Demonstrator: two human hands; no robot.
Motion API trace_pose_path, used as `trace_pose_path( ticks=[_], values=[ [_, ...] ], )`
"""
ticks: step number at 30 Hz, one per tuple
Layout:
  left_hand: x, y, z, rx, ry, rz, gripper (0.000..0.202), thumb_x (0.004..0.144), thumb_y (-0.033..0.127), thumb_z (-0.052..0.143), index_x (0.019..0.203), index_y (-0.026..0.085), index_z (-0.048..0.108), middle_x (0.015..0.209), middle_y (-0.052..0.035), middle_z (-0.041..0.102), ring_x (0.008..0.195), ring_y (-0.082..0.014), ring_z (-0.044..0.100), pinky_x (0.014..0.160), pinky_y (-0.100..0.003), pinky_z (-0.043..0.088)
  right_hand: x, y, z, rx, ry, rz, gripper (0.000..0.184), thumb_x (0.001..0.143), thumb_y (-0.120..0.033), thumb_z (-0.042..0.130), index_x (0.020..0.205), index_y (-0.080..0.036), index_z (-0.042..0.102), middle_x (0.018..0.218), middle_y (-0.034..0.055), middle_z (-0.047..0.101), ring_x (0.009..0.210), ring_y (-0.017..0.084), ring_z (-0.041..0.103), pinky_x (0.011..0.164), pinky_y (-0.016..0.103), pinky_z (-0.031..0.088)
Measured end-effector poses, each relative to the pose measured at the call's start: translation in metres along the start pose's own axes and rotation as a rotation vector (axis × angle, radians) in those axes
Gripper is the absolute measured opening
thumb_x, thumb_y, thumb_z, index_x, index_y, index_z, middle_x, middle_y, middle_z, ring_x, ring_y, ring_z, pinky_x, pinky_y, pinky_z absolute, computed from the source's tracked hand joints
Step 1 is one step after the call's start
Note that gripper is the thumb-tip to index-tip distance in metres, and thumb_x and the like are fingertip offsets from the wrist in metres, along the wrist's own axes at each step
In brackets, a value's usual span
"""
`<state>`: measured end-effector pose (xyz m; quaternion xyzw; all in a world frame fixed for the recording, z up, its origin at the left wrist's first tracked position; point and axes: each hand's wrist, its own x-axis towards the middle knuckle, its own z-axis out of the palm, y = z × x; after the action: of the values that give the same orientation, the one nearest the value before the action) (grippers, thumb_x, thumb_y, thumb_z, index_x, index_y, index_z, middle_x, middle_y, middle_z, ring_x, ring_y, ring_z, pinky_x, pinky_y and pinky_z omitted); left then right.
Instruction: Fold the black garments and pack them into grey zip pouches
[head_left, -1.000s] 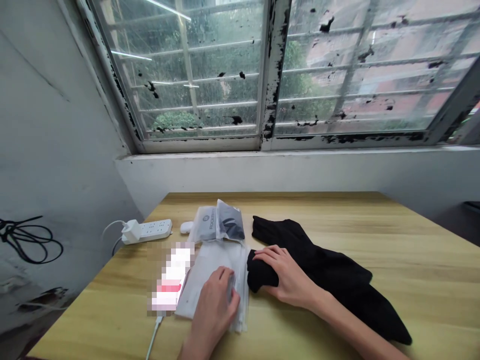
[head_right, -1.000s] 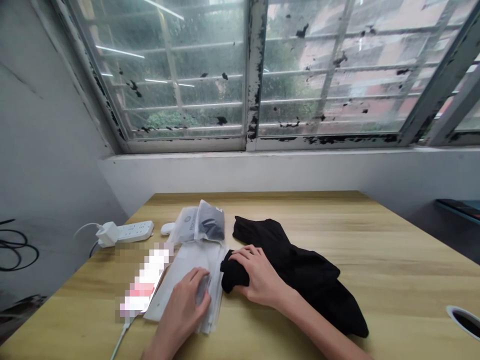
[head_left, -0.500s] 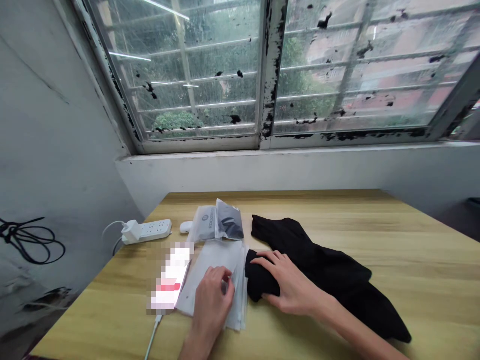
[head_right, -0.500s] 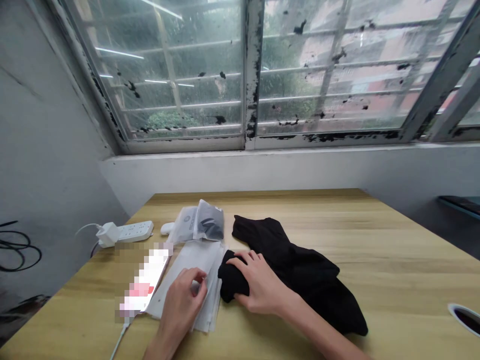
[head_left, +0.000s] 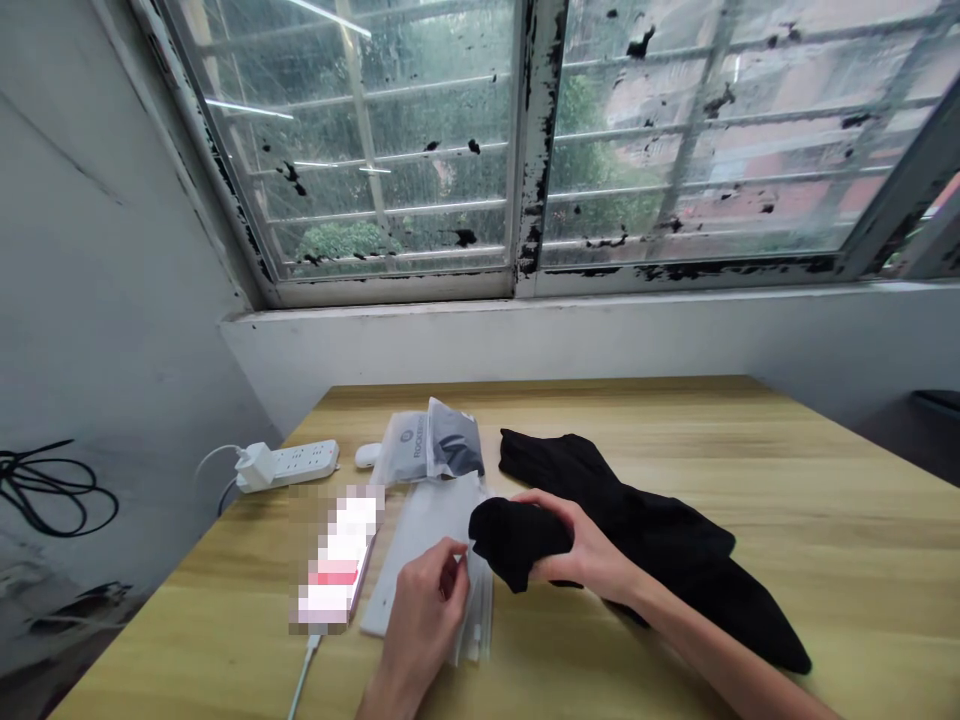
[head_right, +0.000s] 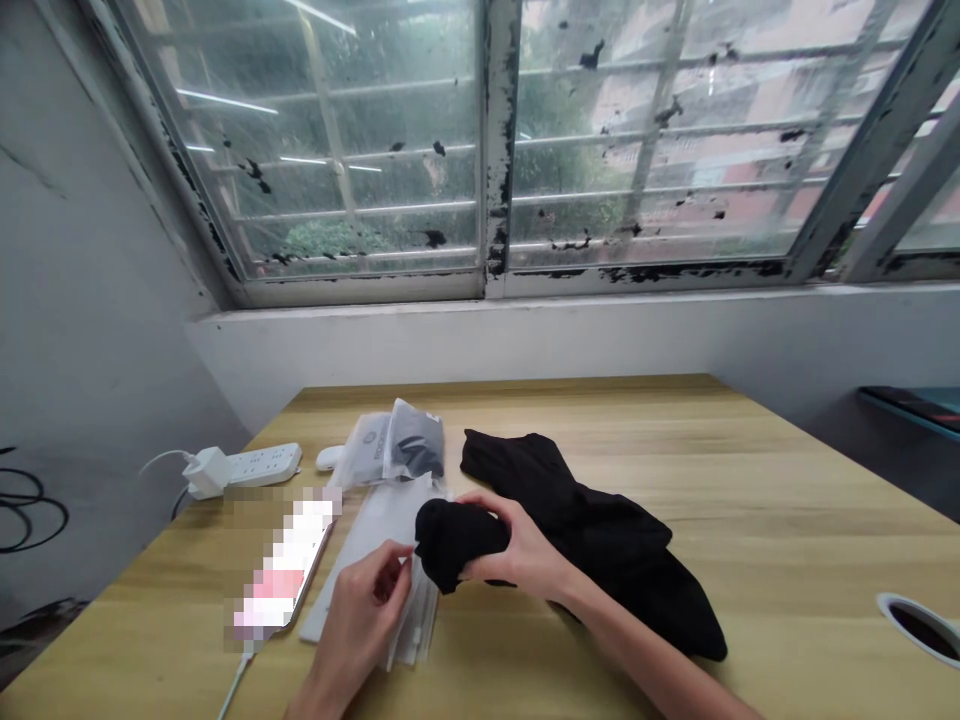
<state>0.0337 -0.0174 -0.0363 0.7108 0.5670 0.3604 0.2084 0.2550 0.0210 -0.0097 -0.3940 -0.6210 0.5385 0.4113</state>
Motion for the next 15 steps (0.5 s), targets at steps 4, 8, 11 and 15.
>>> trace_pose_path(
  ticks=[4, 8, 11, 15],
  values=[
    [-0.002, 0.002, -0.001, -0.064, 0.056, -0.004, 0.022, 0.092, 0.031, 0.047, 0.085, 0.022, 0.066, 0.057, 0.0019, 0.059, 0.049, -0.0158, 0.056, 0.049, -0.023, 0.039, 0.001, 0.006, 0.005, 0.097, -0.001, 0.086, 0.054, 0.056, -0.023, 0.084, 0.105, -0.025, 0.061, 0.094, -0.0031, 0.070, 0.078, 0.019, 0.065, 0.065, 0.029, 0.053],
    [-0.002, 0.005, -0.001, -0.157, 0.134, -0.007, 0.022, 0.093, 0.035, 0.049, 0.084, 0.022, 0.064, 0.056, 0.0036, 0.056, 0.046, -0.0141, 0.054, 0.044, -0.021, 0.037, 0.000, 0.008, 0.010, 0.052, 0.034, 0.118, 0.049, 0.061, -0.027, 0.083, 0.101, -0.027, 0.054, 0.087, -0.0051, 0.069, 0.066, 0.016, 0.062, 0.055, 0.026, 0.050],
    [-0.003, 0.005, 0.000, -0.242, 0.158, -0.034, 0.023, 0.093, 0.039, 0.051, 0.085, 0.021, 0.063, 0.056, 0.0040, 0.056, 0.046, -0.0137, 0.054, 0.042, -0.020, 0.038, -0.001, 0.010, 0.015, -0.048, 0.068, 0.045, 0.047, 0.062, -0.029, 0.086, 0.100, -0.026, 0.059, 0.091, -0.0026, 0.071, 0.076, 0.020, 0.066, 0.067, 0.031, 0.054],
    [-0.006, 0.003, 0.000, -0.357, 0.153, -0.089, 0.029, 0.094, 0.048, 0.055, 0.088, 0.021, 0.064, 0.058, 0.0035, 0.059, 0.047, -0.0141, 0.057, 0.040, -0.019, 0.040, 0.000, 0.016, 0.019, -0.189, 0.069, -0.093, 0.045, 0.062, -0.028, 0.089, 0.102, -0.022, 0.069, 0.100, 0.0028, 0.074, 0.098, 0.027, 0.068, 0.087, 0.037, 0.054]
  ],
)
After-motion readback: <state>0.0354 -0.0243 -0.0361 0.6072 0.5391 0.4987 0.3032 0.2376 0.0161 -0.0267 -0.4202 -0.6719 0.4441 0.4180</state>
